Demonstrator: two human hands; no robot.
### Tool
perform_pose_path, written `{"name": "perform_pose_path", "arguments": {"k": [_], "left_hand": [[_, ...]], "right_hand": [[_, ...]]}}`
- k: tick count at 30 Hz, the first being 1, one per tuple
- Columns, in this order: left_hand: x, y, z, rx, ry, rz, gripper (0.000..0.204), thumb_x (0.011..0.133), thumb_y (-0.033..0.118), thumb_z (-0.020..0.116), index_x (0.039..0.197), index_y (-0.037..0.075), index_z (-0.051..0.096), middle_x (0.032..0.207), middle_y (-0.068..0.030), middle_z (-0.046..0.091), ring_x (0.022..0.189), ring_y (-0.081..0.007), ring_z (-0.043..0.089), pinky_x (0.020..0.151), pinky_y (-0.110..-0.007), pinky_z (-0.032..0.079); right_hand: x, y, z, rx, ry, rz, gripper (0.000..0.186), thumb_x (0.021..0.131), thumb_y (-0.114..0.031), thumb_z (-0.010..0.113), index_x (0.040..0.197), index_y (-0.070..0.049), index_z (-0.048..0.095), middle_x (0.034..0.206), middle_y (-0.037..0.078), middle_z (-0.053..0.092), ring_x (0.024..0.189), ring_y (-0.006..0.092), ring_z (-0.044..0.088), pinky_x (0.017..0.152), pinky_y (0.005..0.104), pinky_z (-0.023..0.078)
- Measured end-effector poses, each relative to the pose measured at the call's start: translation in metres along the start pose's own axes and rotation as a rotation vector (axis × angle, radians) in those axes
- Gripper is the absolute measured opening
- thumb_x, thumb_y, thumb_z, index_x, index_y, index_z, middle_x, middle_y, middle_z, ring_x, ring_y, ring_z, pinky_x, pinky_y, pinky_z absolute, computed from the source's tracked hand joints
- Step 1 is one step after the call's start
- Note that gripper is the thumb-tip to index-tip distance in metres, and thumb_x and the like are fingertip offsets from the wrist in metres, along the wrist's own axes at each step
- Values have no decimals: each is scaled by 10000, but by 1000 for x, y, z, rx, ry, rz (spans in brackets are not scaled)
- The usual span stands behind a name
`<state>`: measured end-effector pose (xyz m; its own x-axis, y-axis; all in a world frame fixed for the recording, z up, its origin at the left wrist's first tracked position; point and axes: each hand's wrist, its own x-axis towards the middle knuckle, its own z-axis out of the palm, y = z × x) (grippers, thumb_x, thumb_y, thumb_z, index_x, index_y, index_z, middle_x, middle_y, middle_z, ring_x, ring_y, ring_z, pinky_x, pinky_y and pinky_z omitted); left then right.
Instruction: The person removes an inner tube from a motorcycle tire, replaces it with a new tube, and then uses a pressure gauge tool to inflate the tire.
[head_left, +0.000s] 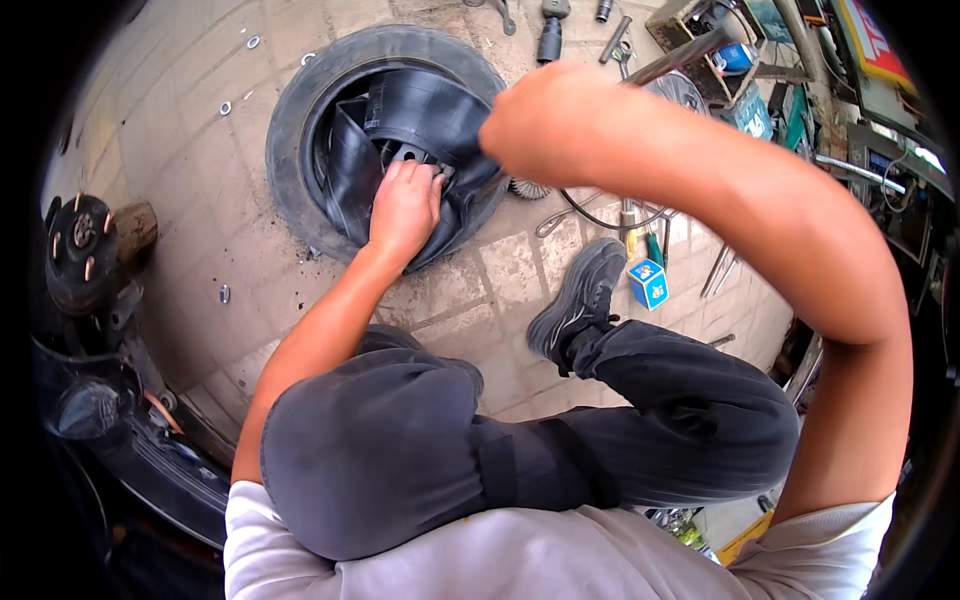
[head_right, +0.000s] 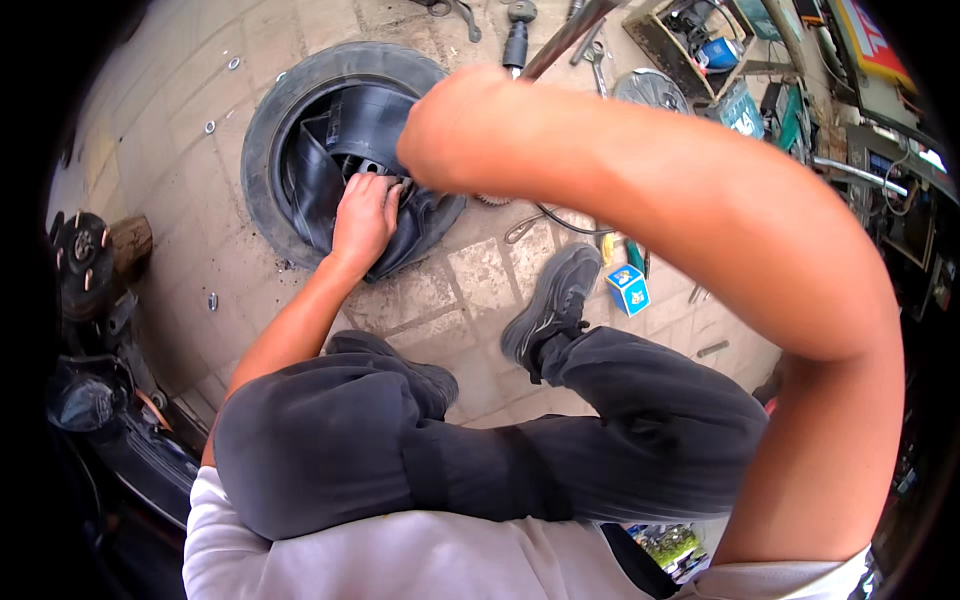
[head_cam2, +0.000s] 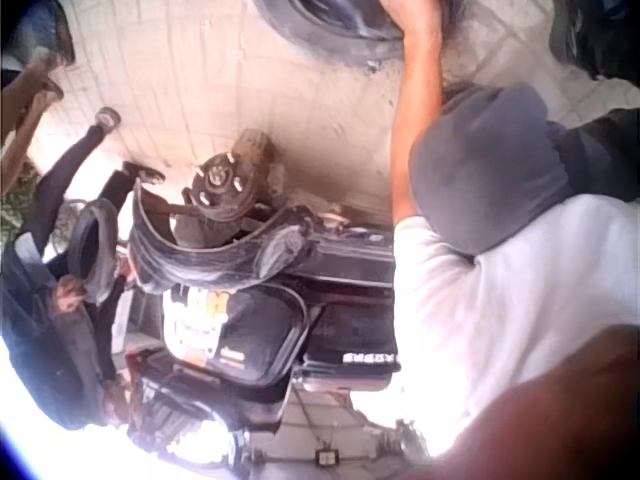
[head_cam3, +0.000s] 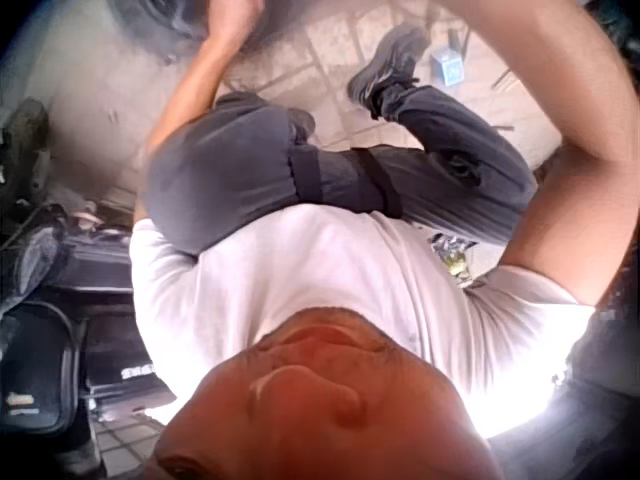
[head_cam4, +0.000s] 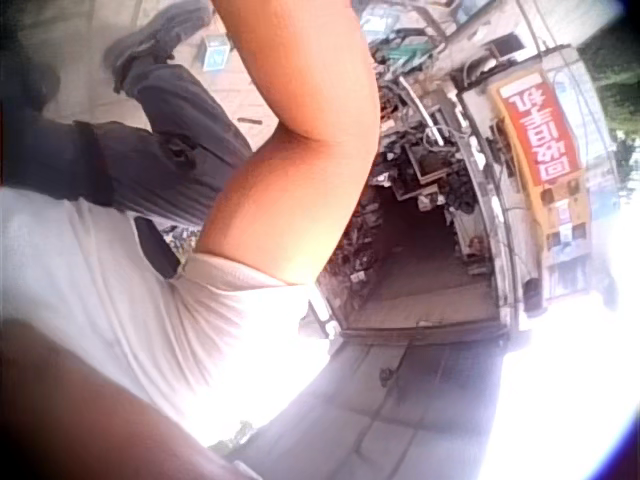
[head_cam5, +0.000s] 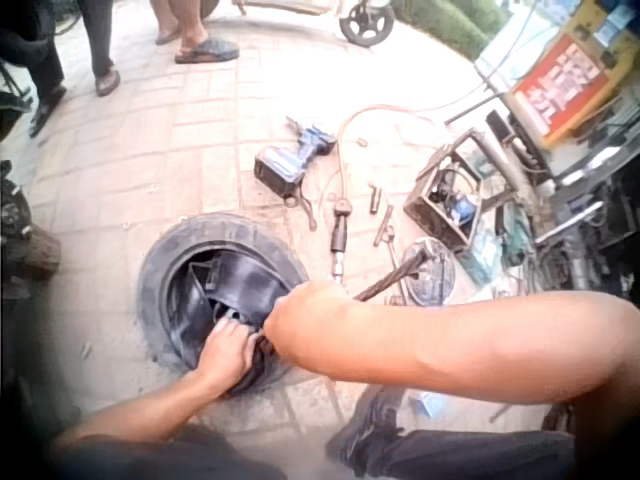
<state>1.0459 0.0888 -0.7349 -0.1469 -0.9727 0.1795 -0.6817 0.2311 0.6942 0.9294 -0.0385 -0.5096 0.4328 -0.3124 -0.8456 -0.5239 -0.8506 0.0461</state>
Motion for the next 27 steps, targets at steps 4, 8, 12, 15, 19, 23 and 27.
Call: {"name": "perform_pose_path", "arguments": {"k": [4, 8, 12, 15, 19, 23, 27], "left_hand": [[-6, 0, -12, 4, -65, -78, 279, 821, 229, 684, 929, -20, 623, 864, -173, 605, 861, -355, 554, 780, -424, 458], [1, 25, -33, 107, -259, -129, 733, 633, 504, 803, 996, -94, 585, 962, -226, 582, 963, -369, 534, 862, -417, 453], [12, 55, -15, 294, -283, -167, 597, 673, 420, 777, 921, -72, 549, 955, -235, 568, 949, -371, 531, 859, -426, 454], [10, 49, -15, 304, -253, -218, 324, 742, 201, 660, 902, -62, 558, 928, -242, 584, 910, -387, 547, 842, -441, 457], [8, 38, -28, 300, -344, -205, 186, 761, 121, 603, 871, -28, 588, 910, -203, 612, 917, -352, 579, 848, -424, 478], [-4, 30, -52, 286, -536, -140, 183, 741, 88, 638, 874, -22, 576, 915, -195, 604, 906, -374, 564, 831, -447, 460], [-27, 8, -79, 278, -638, -133, 230, 708, 67, 682, 905, -6, 589, 958, -177, 608, 947, -363, 563, 843, -424, 465]], "right_hand": [[-50, 66, 3, -125, 145, 78, 262, 873, -258, 572, 846, -31, 700, 809, 180, 681, 813, 352, 674, 722, 416, 542], [-18, 133, 116, 45, 137, 340, 252, 888, -244, 586, 899, -15, 691, 910, 185, 686, 858, 355, 668, 751, 436, 533], [13, 158, 221, 403, 241, 526, 274, 885, -272, 587, 963, -21, 662, 1007, 192, 665, 951, 363, 642, 820, 460, 506], [31, 144, 226, 388, 462, 442, 277, 846, -245, 615, 1019, -28, 622, 1089, 189, 634, 1036, 361, 600, 857, 454, 486], [66, 93, 188, 232, 884, -86, 355, 794, -163, 633, 1125, -45, 586, 1262, 134, 547, 1218, 309, 479, 1004, 423, 386], [99, 59, 150, -15, 973, -493, 343, 860, -145, 514, 1188, -71, 581, 1352, 98, 500, 1332, 251, 382, 1134, 446, 244], [125, 29, 131, -227, 798, -693, 324, 868, -184, 487, 1142, -76, 623, 1335, 91, 525, 1343, 233, 379, 1150, 469, 217]]}}
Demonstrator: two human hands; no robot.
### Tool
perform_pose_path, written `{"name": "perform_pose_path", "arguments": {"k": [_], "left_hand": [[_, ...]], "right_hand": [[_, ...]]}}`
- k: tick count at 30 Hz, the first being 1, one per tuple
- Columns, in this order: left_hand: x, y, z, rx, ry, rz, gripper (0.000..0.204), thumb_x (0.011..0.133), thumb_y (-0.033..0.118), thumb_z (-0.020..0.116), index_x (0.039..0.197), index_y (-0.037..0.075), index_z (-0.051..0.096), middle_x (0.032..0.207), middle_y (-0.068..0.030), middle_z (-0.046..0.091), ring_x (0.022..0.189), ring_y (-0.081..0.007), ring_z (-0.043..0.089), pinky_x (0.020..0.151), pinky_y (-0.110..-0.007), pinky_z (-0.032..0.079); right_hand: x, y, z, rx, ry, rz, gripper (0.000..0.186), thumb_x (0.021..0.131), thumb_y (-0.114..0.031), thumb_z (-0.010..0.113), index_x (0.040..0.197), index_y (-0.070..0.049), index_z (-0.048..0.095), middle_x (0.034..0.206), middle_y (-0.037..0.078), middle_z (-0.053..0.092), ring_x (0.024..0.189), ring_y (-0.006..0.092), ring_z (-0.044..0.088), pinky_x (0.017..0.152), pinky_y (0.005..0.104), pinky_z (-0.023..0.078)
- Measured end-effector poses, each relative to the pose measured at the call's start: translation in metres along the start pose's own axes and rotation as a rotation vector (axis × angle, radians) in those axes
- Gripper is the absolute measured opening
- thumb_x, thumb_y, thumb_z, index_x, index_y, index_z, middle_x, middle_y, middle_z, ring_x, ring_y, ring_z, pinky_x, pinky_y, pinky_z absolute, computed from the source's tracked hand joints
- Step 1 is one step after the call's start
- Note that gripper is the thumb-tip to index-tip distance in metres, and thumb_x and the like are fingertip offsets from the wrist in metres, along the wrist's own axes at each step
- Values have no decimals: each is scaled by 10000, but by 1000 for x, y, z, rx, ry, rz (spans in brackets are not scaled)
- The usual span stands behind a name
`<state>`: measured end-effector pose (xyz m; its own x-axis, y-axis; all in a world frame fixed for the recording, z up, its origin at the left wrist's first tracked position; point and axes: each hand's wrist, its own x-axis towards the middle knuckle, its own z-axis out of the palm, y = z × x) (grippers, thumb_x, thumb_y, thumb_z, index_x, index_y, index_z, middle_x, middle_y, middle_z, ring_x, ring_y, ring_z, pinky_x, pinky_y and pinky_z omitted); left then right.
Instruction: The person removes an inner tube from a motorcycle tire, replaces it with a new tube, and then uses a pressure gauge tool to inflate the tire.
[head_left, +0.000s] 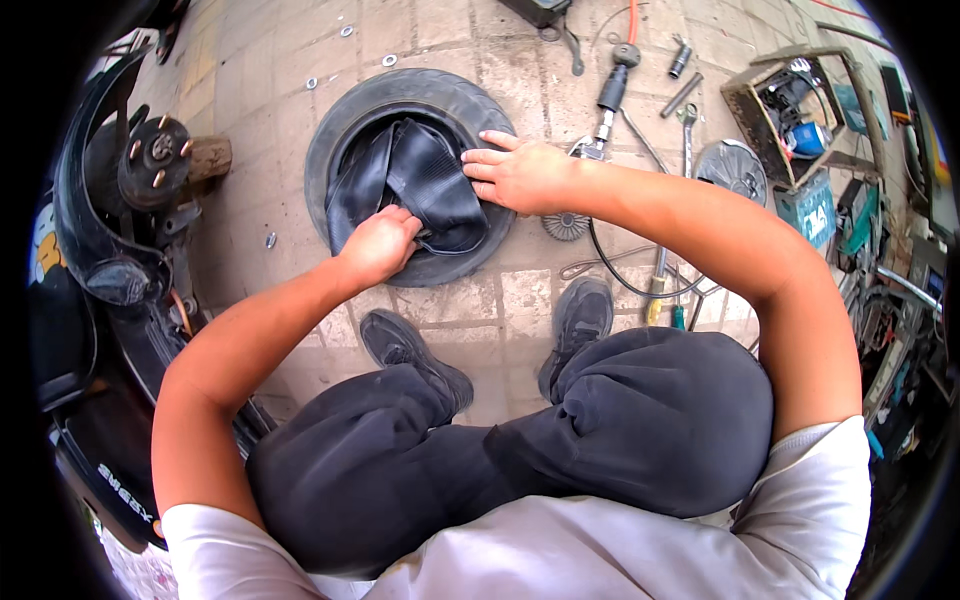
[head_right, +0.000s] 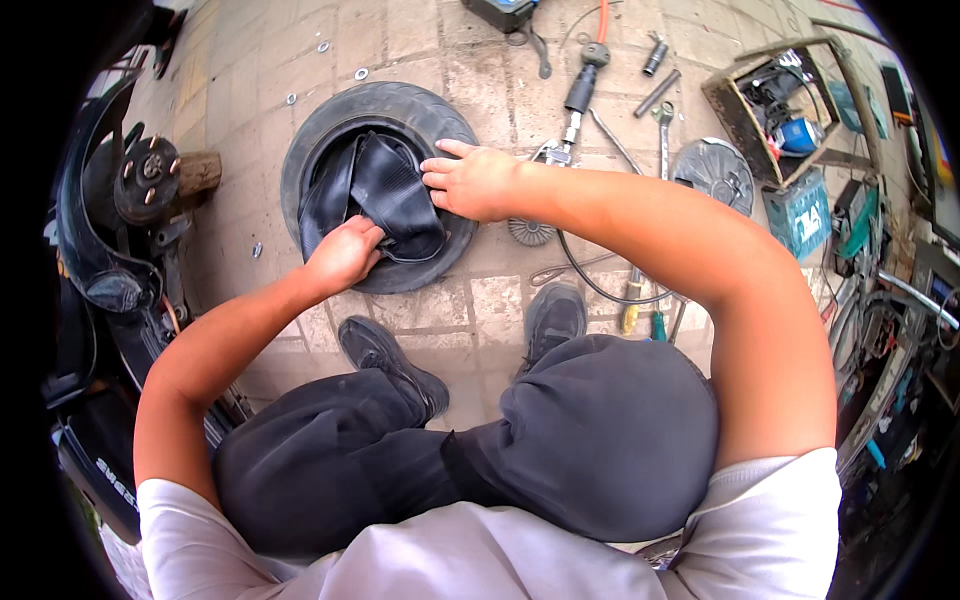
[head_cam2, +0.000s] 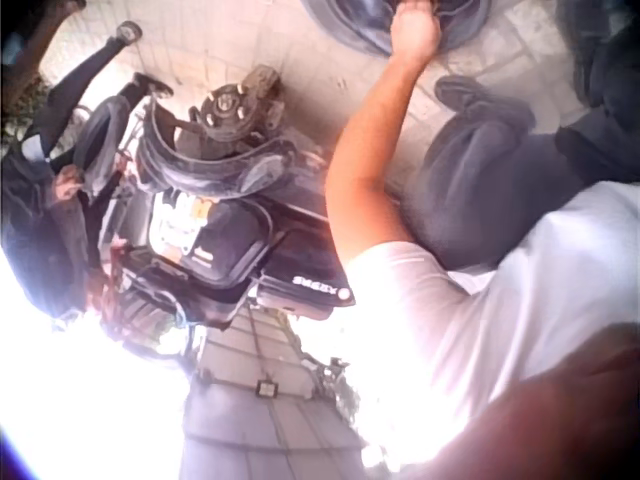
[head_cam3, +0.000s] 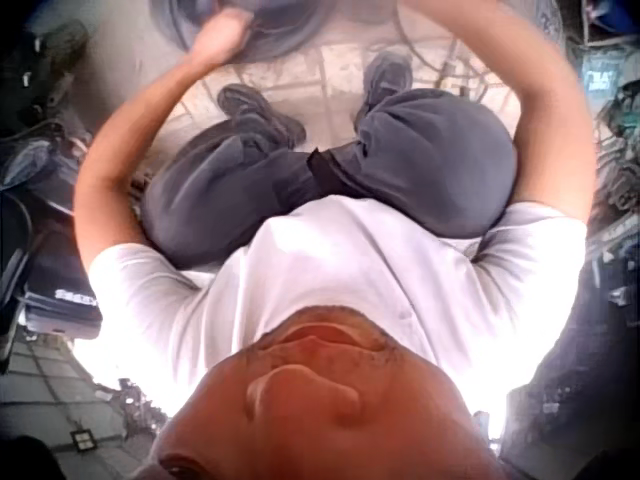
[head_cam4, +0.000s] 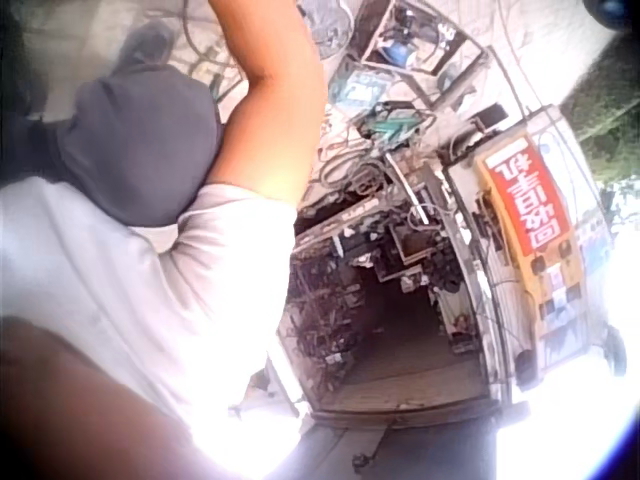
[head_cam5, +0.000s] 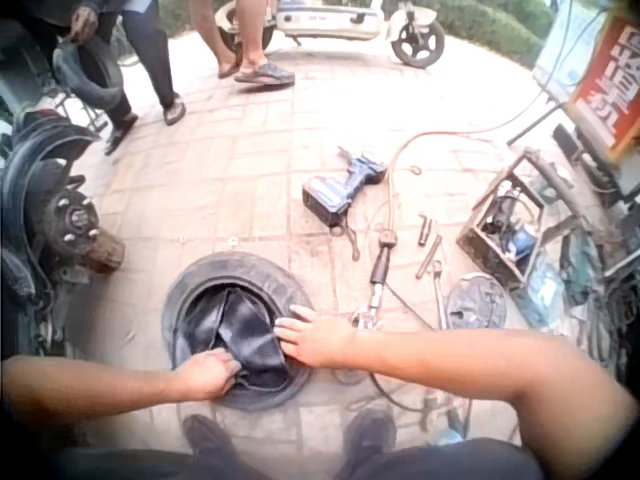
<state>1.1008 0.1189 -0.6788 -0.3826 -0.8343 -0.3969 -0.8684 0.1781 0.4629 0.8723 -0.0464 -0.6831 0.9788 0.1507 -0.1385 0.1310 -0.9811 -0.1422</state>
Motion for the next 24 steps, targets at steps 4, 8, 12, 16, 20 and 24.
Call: {"name": "perform_pose_path", "arguments": {"k": [4, 8, 12, 16, 20, 24], "left_hand": [[-9, -10, 3, -98, 109, 32, 386, 717, 139, 737, 1067, 28, 616, 1053, -155, 611, 1010, -349, 552, 894, -399, 450], [-21, 2, 34, -366, 457, -183, 384, 749, 208, 750, 1079, 54, 627, 1130, -135, 609, 1100, -345, 537, 935, -394, 442], [-14, 9, 46, -600, 544, -375, 330, 760, 190, 750, 1012, 6, 644, 1230, -161, 543, 1090, -355, 538, 930, -379, 428], [5, 8, 40, -713, 499, -409, 323, 747, 218, 763, 944, -6, 639, 1196, -175, 524, 1098, -348, 525, 918, -394, 425], [21, 4, 41, -687, 469, -429, 313, 697, 235, 795, 831, -8, 651, 1147, -176, 511, 1110, -356, 489, 944, -402, 406], [23, 3, 37, -519, 487, -416, 301, 674, 253, 804, 819, 25, 672, 1127, -157, 513, 1166, -336, 435, 989, -404, 369]], "right_hand": [[22, 1, 11, -45, 15, -97, 263, 833, -195, 515, 979, -61, 687, 1199, 96, 595, 1252, 238, 462, 1147, 485, 218], [40, 3, 1, -81, -50, -175, 223, 838, -218, 540, 911, -85, 704, 973, 39, 601, 1055, 207, 530, 1076, 509, 259], [51, 11, -23, -71, -243, -251, 407, 730, -444, 701, 915, -81, 705, 969, 28, 588, 1012, 202, 540, 1007, 472, 298], [62, 14, -40, -17, -337, -162, 570, 770, -587, 603, 845, -28, 684, 890, 72, 586, 953, 225, 536, 928, 414, 334], [69, 21, -38, 68, -309, -65, 609, 865, -605, 488, 680, -59, 685, 680, 88, 624, 744, 261, 590, 888, 386, 344], [81, 20, -48, 12, -457, -44, 653, 905, -612, 419, 687, -63, 696, 676, 101, 662, 702, 287, 632, 927, 397, 340]]}}
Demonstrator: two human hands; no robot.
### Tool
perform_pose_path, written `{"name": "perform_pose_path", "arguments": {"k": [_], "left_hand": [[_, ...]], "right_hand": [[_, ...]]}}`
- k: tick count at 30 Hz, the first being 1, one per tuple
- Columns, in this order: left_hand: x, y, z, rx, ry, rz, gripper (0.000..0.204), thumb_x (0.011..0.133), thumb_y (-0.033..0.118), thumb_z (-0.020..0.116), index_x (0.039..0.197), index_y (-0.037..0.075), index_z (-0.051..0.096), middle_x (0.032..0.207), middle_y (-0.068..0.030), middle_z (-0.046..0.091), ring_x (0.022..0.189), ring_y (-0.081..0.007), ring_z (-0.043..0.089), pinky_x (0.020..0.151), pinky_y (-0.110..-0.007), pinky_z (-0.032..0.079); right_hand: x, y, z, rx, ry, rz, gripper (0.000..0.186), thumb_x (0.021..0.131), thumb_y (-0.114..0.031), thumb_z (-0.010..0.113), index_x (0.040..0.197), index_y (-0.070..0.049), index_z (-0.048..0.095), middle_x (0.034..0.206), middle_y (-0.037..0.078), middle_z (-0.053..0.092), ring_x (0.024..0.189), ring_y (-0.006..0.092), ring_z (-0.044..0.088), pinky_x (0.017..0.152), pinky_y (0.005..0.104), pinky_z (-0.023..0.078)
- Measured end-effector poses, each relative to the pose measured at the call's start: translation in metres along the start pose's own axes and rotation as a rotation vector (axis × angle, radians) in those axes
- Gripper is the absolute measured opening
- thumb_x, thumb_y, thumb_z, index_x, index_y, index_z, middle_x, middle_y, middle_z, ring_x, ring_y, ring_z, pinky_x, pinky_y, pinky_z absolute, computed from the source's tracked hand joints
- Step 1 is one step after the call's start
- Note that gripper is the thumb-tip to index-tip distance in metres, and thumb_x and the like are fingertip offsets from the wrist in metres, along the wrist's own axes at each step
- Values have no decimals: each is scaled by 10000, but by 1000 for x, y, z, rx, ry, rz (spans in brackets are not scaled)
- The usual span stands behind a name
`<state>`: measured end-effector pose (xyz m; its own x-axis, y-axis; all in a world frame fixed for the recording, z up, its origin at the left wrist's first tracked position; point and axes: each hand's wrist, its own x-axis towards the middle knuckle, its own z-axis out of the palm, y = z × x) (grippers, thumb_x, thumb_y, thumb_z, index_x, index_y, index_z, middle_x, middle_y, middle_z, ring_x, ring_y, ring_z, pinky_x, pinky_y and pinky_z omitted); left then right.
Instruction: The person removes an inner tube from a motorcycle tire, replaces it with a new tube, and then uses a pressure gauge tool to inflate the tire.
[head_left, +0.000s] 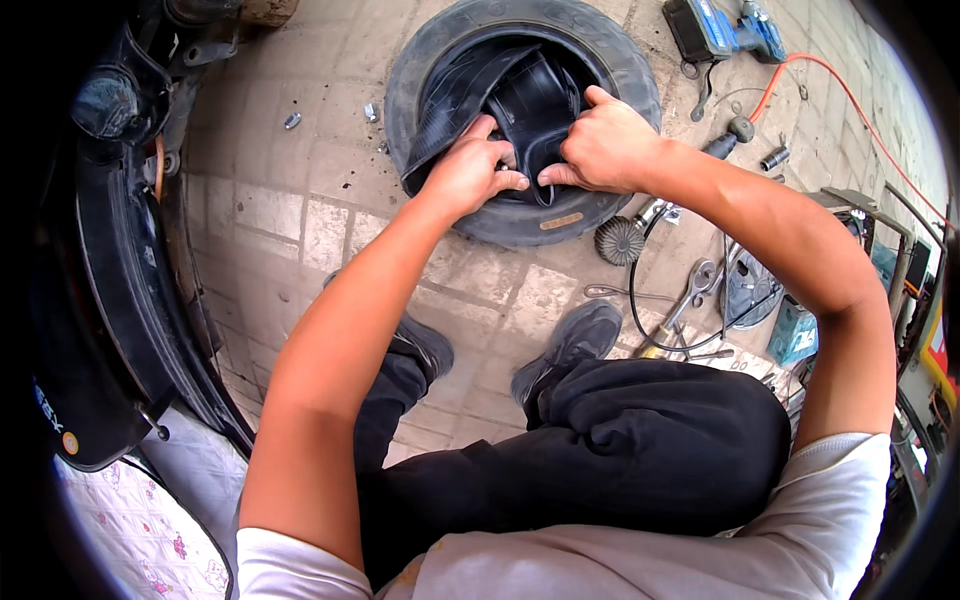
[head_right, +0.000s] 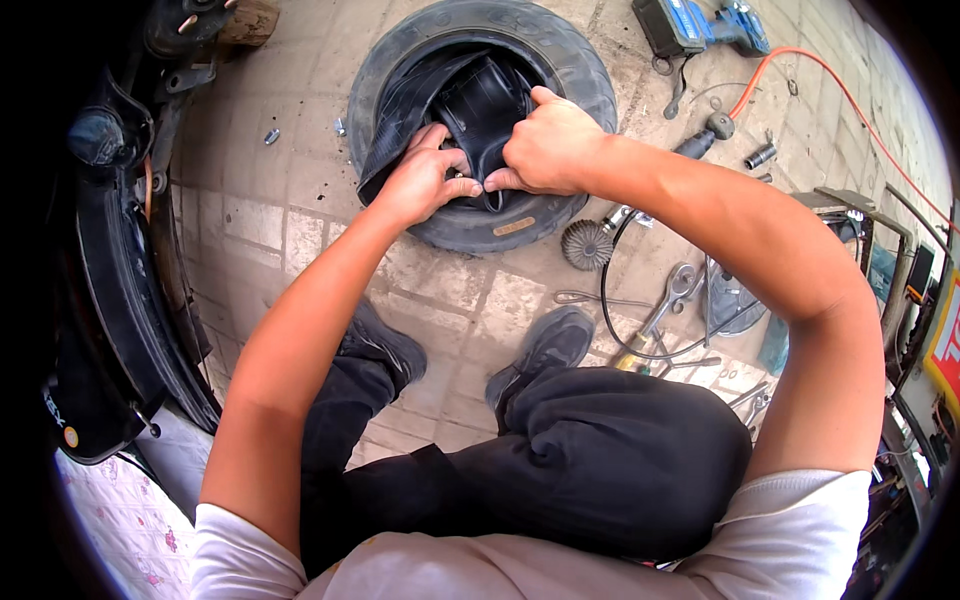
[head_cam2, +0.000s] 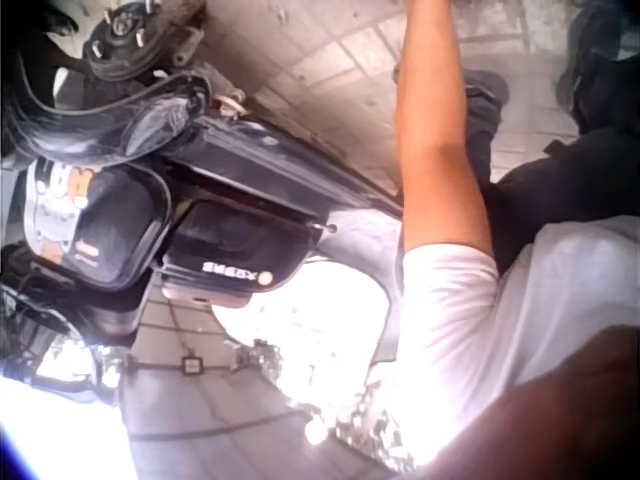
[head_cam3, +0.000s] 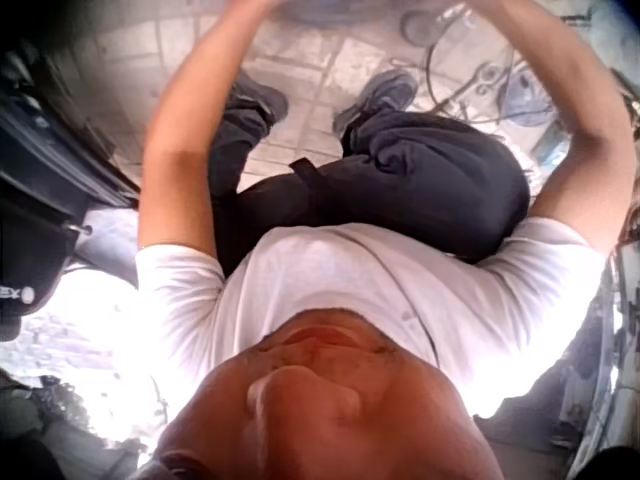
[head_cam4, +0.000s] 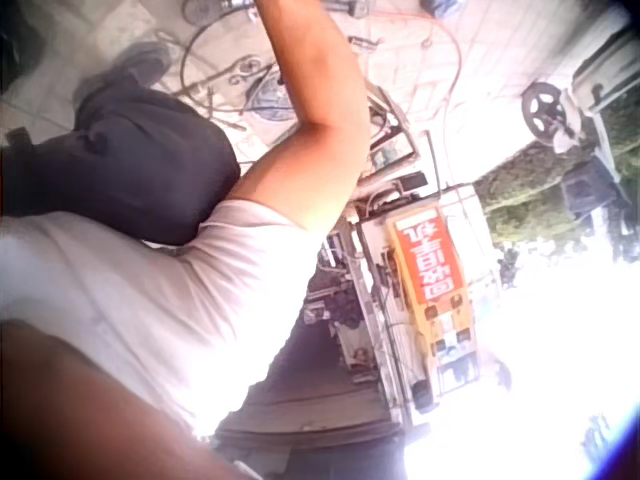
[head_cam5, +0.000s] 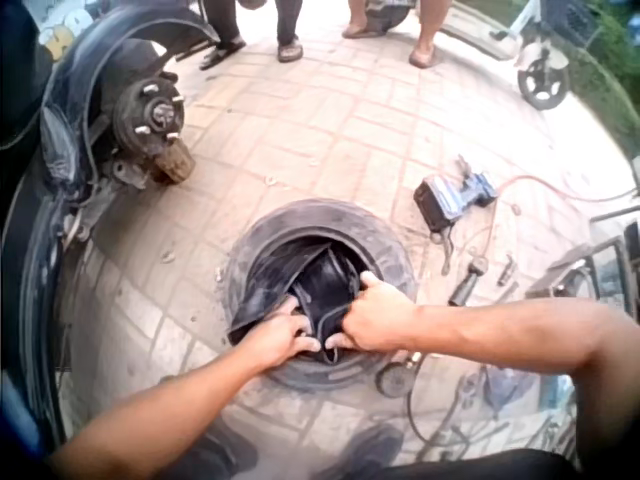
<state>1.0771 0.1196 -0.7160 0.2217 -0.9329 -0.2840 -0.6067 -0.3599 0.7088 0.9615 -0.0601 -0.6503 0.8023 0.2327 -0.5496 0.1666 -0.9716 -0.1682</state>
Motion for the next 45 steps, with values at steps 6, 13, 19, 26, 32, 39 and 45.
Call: {"name": "perform_pose_path", "arguments": {"k": [6, 13, 19, 26, 32, 39, 45], "left_hand": [[10, 2, 3, -59, -86, -56, 291, 642, 228, 823, 791, 30, 671, 1100, -140, 516, 1144, -336, 442, 983, -410, 374], [12, 9, -5, 201, -83, 46, 309, 654, 272, 823, 825, 53, 687, 1163, -123, 503, 1209, -313, 413, 995, -393, 388], [16, 9, -6, 235, -182, 46, 310, 675, 282, 821, 856, 63, 696, 1194, -171, 477, 1254, -358, 347, 1040, -410, 351], [21, 21, -9, 353, -280, 47, 291, 639, 250, 812, 828, 62, 696, 1141, -185, 483, 1169, -356, 393, 1011, -391, 373], [2, 28, -31, 218, -260, 152, 347, 635, 257, 746, 870, 10, 680, 1141, -163, 517, 1171, -313, 463, 1026, -465, 351], [-57, 71, -6, 658, -192, 278, 964, 521, 446, 858, 1289, 9, 473, 1233, -160, 491, 1216, -329, 421, 1044, -460, 290], [-50, 61, 16, 471, -151, 261, 743, 503, 252, 855, 1119, 13, 515, 1089, -147, 501, 1068, -314, 476, 932, -423, 358]], "right_hand": [[-11, -2, 8, 33, -145, -128, 711, 788, -714, 514, 726, -24, 673, 741, 136, 650, 781, 293, 633, 886, 396, 355], [-14, -12, 6, 189, 118, 81, 544, 856, -514, 564, 568, -59, 640, 570, 126, 593, 620, 288, 593, 739, 367, 373], [-11, -4, 12, 450, 283, 106, 369, 775, -437, 701, 787, -69, 670, 617, 103, 618, 656, 298, 621, 748, 361, 409], [-29, 3, 11, 476, 3, -139, 489, 707, -473, 752, 1021, -101, 707, 764, 110, 665, 796, 264, 628, 874, 386, 328], [-19, -7, -13, 323, -176, -113, 552, 720, -647, 644, 857, -120, 735, 631, 70, 640, 723, 277, 630, 882, 395, 351], [0, -8, -14, 302, -503, -70, 633, 663, -641, 680, 927, -66, 718, 847, 124, 696, 845, 287, 663, 727, 365, 500], [10, -4, 1, 416, -591, -124, 610, 685, -579, 708, 974, -43, 704, 880, 136, 692, 845, 295, 654, 739, 388, 483]]}}
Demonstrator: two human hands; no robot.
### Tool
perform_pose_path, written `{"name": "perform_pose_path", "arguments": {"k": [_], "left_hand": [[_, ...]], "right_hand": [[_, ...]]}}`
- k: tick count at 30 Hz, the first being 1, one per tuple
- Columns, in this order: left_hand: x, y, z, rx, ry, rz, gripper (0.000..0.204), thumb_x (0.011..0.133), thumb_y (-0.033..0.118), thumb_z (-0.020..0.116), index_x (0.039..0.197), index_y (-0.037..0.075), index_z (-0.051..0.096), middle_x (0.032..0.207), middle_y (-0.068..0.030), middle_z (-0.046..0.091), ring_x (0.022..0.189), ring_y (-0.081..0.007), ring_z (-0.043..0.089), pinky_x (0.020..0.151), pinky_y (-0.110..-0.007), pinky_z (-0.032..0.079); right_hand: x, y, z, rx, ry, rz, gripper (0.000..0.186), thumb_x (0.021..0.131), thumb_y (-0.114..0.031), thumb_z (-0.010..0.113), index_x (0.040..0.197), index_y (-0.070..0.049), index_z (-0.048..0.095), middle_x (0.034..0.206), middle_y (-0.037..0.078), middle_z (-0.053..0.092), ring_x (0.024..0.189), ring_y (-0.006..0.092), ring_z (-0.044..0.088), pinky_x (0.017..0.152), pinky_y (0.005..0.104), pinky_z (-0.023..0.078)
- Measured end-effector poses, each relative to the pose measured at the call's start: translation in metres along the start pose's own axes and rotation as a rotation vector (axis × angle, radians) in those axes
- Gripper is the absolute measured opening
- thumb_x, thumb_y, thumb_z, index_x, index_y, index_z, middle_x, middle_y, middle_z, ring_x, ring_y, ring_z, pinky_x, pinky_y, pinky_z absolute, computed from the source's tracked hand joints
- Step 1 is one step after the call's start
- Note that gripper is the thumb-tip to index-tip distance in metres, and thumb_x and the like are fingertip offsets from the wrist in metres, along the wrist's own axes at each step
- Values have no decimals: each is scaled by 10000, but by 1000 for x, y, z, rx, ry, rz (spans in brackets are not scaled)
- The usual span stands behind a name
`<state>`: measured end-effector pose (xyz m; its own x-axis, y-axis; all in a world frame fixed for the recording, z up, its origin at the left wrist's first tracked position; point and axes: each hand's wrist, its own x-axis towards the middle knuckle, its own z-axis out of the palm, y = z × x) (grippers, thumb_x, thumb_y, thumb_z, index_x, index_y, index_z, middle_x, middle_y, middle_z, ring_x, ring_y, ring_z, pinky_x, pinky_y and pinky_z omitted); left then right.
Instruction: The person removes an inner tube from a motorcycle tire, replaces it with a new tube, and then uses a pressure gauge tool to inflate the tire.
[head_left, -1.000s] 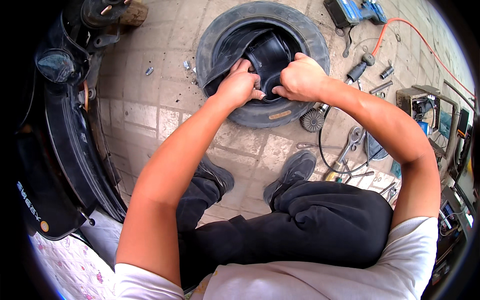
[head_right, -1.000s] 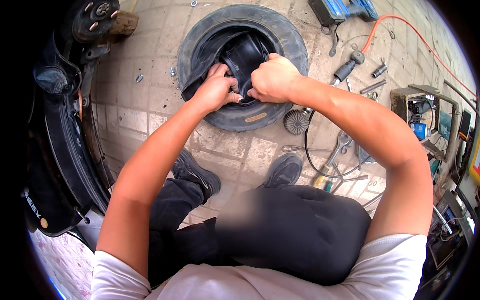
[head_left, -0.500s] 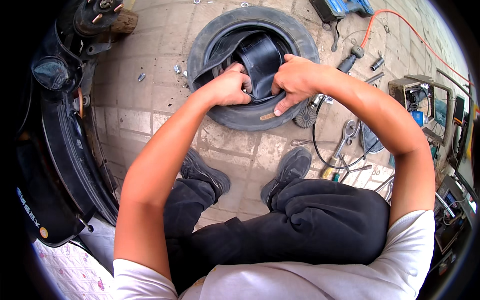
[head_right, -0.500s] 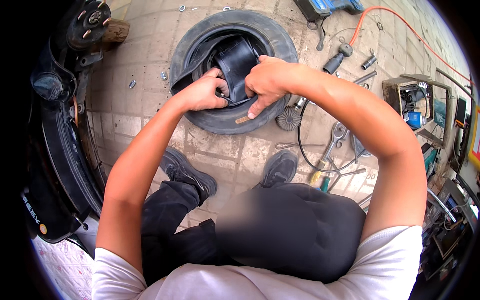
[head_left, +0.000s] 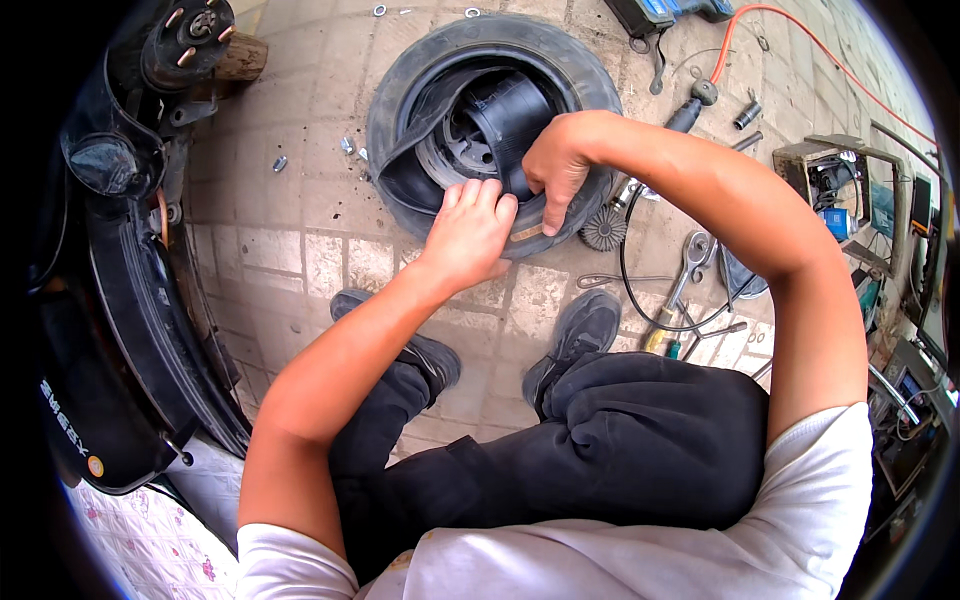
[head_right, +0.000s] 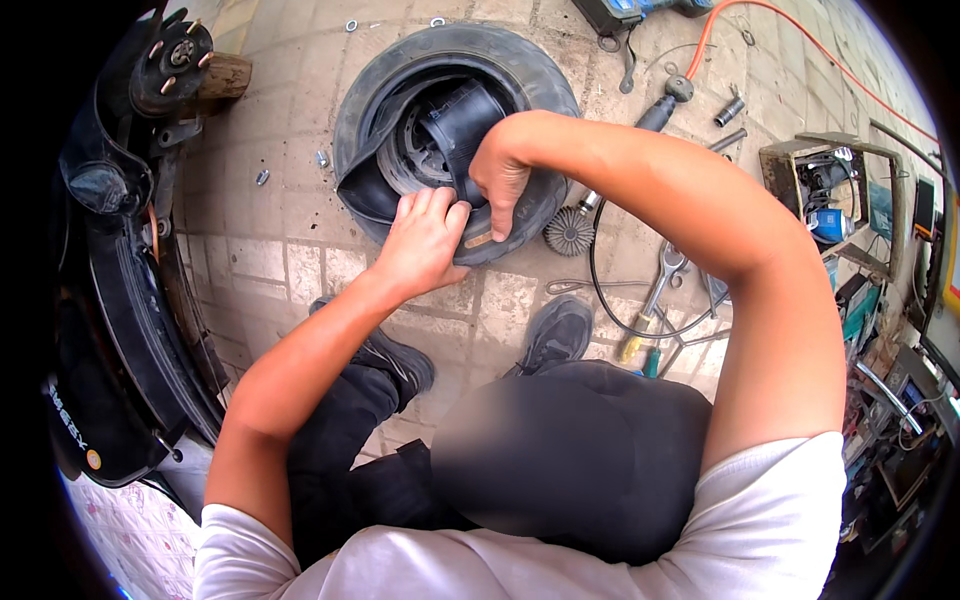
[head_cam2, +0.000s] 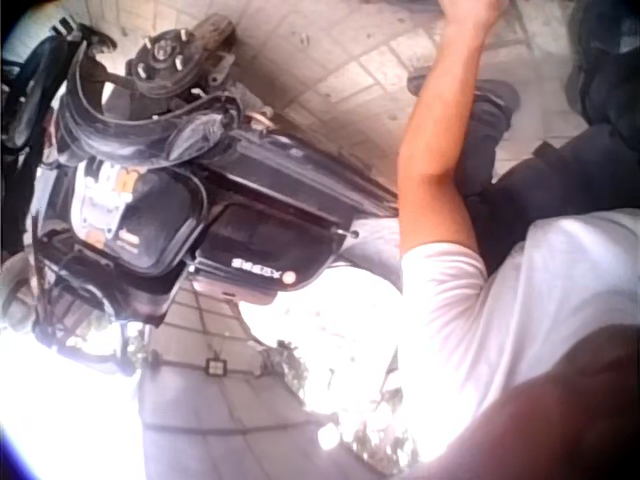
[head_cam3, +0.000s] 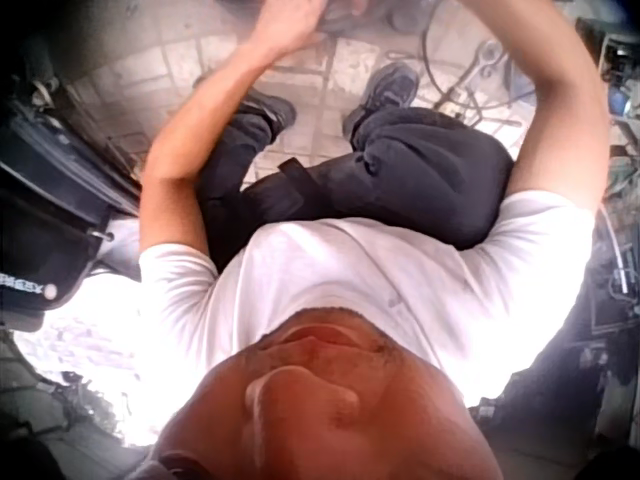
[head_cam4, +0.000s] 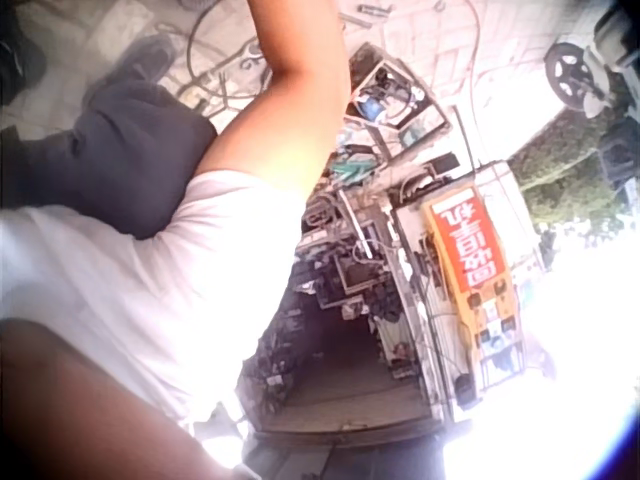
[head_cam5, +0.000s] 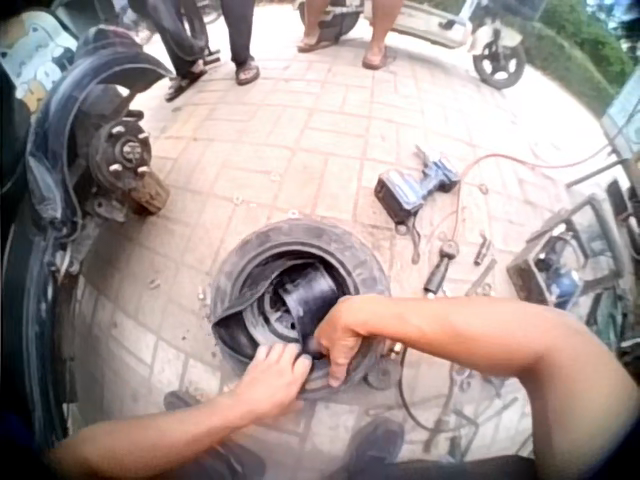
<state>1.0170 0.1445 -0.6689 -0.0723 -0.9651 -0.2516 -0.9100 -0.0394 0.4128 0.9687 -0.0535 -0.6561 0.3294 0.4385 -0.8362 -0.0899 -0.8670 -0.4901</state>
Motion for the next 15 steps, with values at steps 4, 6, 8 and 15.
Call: {"name": "perform_pose_path", "arguments": {"k": [4, 6, 8, 15], "left_hand": [[9, -4, 3, 50, -103, 49, 662, 505, 274, 852, 1030, 18, 540, 1008, -132, 529, 1010, -301, 509, 878, -399, 369], [13, -6, 1, 79, -142, 61, 615, 508, 284, 846, 985, 28, 554, 967, -121, 553, 988, -289, 525, 871, -396, 371], [19, -7, -1, 97, -163, 70, 567, 508, 290, 838, 943, 43, 571, 933, -105, 584, 973, -271, 542, 881, -401, 372], [-15, 9, 4, 157, 282, 66, 440, 678, 178, 762, 1057, 29, 596, 916, -92, 628, 970, -297, 585, 972, -457, 372]], "right_hand": [[-11, 13, 29, 65, 372, -102, 515, 692, -517, 725, 903, -47, 706, 796, 136, 677, 813, 311, 634, 751, 387, 455], [-14, 8, 36, 125, 537, -155, 456, 711, -421, 743, 929, -24, 688, 866, 149, 668, 852, 325, 626, 816, 382, 461], [-12, 11, 47, 244, 882, -316, 441, 714, -386, 745, 942, -15, 679, 876, 157, 663, 835, 329, 630, 833, 380, 469], [-1, -3, 75, 487, 878, -267, 467, 724, -196, 754, 1107, 31, 612, 1035, 190, 632, 995, 321, 618, 865, 386, 491]]}}
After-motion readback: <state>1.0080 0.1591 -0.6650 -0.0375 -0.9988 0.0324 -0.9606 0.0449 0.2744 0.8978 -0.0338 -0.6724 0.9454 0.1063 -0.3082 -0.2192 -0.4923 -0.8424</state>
